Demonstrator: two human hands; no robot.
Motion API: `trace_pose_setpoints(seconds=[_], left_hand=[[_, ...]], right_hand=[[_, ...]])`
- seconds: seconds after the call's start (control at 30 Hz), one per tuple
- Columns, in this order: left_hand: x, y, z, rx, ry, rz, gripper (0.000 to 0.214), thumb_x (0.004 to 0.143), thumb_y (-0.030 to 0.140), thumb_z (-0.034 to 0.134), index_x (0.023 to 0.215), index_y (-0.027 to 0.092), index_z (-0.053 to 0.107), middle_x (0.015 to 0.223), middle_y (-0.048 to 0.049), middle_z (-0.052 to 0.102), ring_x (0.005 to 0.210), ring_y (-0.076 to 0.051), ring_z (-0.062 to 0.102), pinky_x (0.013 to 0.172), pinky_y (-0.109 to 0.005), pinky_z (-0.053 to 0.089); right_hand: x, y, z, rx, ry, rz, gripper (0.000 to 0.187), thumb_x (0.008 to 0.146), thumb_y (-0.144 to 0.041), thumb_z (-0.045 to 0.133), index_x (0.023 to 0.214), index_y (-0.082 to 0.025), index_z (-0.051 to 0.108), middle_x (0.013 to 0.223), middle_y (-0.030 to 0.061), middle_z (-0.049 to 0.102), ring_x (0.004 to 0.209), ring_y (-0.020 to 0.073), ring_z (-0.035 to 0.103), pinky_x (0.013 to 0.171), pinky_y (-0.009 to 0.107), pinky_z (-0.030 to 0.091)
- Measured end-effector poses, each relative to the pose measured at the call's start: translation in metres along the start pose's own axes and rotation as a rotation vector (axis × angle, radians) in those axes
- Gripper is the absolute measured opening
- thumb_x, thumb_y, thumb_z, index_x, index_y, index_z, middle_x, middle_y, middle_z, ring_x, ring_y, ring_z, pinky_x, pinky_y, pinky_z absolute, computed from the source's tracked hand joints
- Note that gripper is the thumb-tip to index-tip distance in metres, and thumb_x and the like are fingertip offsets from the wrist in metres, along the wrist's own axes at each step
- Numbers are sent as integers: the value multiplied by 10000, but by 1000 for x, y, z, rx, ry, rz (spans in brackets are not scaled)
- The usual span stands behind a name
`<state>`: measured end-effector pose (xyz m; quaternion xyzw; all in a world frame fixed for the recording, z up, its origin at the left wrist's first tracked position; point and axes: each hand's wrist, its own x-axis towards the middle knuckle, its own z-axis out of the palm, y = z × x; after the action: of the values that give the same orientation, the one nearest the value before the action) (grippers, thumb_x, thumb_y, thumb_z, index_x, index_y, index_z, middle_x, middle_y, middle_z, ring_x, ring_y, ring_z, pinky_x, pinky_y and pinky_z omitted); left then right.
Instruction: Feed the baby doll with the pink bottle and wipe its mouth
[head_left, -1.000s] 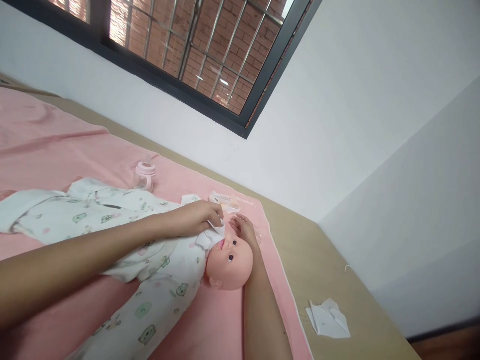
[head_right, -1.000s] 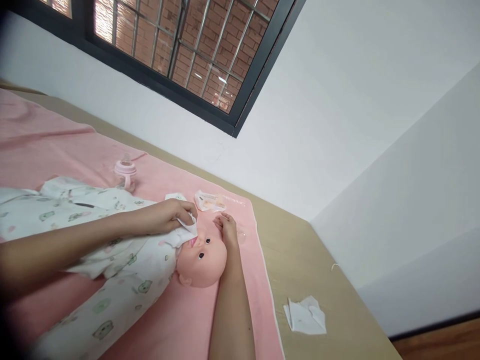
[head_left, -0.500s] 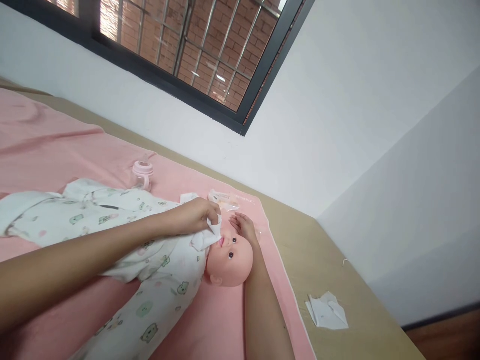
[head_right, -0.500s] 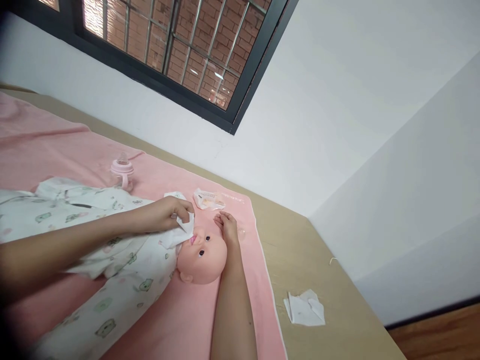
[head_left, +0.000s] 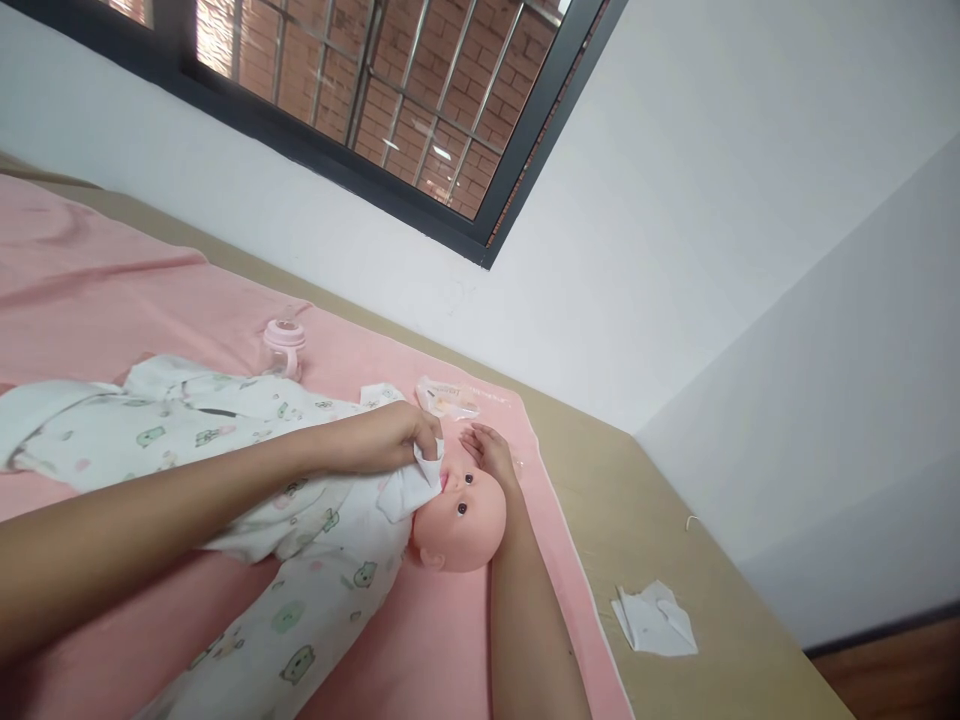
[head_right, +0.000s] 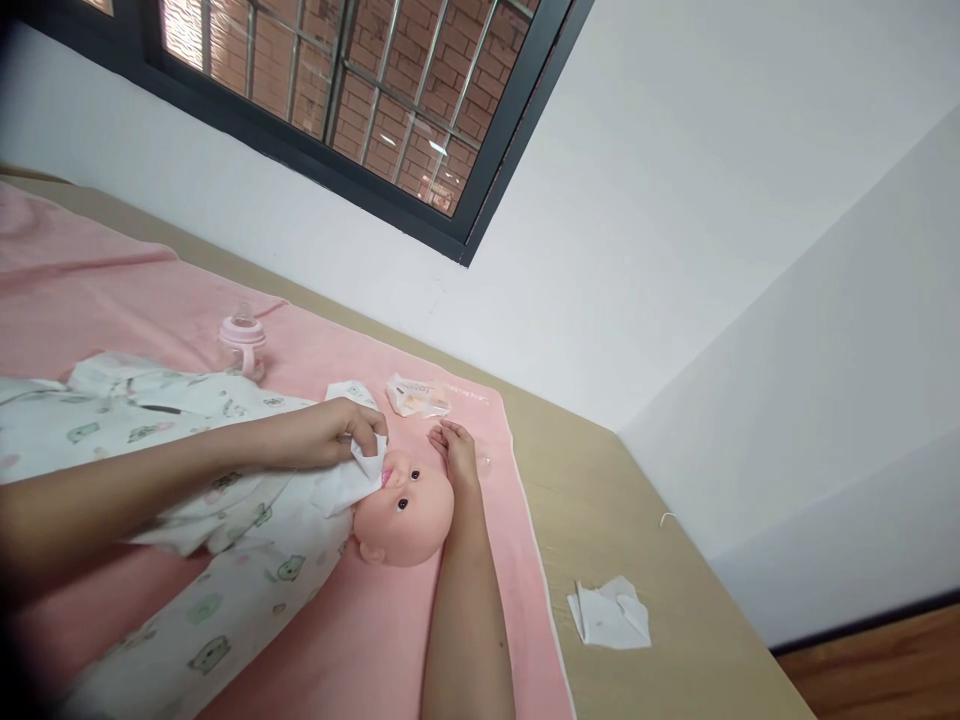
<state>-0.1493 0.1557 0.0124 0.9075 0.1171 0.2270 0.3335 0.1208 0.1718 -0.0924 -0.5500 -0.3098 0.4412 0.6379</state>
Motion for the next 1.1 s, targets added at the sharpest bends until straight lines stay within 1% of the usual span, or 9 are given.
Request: trace_pose_setpoints(seconds=[0.13, 0.37, 0.43, 0.5, 0.6, 0.77, 0.9, 0.97, 1.1], left_hand=[[-1, 5, 0, -10, -16, -22, 462, 578, -52, 379, 728, 195, 740, 838, 10, 669, 775, -132, 608, 671, -201, 412], [-2, 9, 0, -50, -52, -51, 494, 583, -73, 388, 767, 204, 754, 898, 31, 667, 809, -103, 606, 661, -166, 406], [-2, 10, 1, -94, -32, -63, 440, 616, -57, 401, 744, 190, 743, 886, 24, 653, 783, -104, 603, 638, -168, 407], [-2, 11, 1, -122, 36, -75, 373, 678, -21, 427, 740, 183, 734, 875, 16, 634, 766, -109, 594, 640, -177, 410], [-2, 11, 2, -103, 138, -84, 283, 747, 44, 467, 745, 177, 717, 856, 10, 618, 796, -125, 582, 699, -194, 410], [0, 8, 4, -71, 150, -163, 268, 747, 64, 452, 791, 174, 692, 867, 9, 623, 812, -141, 582, 716, -215, 414], [0, 5, 8, -44, 131, -160, 274, 754, 84, 445, 818, 182, 692, 865, 7, 623, 834, -158, 597, 747, -238, 426], [0, 4, 10, -36, 124, -147, 263, 763, 98, 447, 810, 181, 692, 847, 3, 614, 814, -162, 598, 728, -242, 430], [-2, 10, 10, -66, 116, -140, 250, 780, 112, 452, 803, 176, 693, 863, -6, 591, 730, -142, 568, 585, -221, 402]], right_hand=[[1, 1, -1, 7, -4, -2, 167, 732, -137, 652, 898, -146, 658, 788, 45, 720, 746, 139, 694, 811, 256, 573], [4, 4, -2, 29, -7, -11, 156, 727, -150, 676, 882, -152, 662, 762, 38, 724, 732, 137, 690, 812, 259, 574], [3, 3, -2, 31, 0, -9, 134, 745, -139, 653, 878, -150, 661, 762, 41, 724, 733, 138, 693, 804, 256, 575], [2, 1, -1, 30, 8, 8, 121, 763, -119, 622, 875, -148, 657, 758, 44, 723, 725, 136, 694, 795, 255, 577], [0, -1, 0, 27, 5, 20, 126, 774, -98, 602, 879, -145, 654, 754, 46, 719, 715, 130, 691, 789, 250, 578], [-3, -2, 1, 23, 14, 12, 131, 795, -95, 583, 899, -140, 649, 765, 51, 716, 725, 124, 692, 792, 242, 576], [-3, -2, 1, 13, 16, 16, 126, 808, -95, 563, 899, -132, 641, 763, 54, 713, 732, 128, 698, 792, 243, 574], [-2, -2, 1, 16, 11, 14, 129, 798, -93, 567, 896, -132, 641, 763, 52, 712, 725, 129, 699, 794, 248, 574], [-2, -3, 1, 21, 11, 11, 134, 767, -95, 589, 882, -136, 646, 754, 48, 712, 719, 130, 696, 806, 259, 572]])
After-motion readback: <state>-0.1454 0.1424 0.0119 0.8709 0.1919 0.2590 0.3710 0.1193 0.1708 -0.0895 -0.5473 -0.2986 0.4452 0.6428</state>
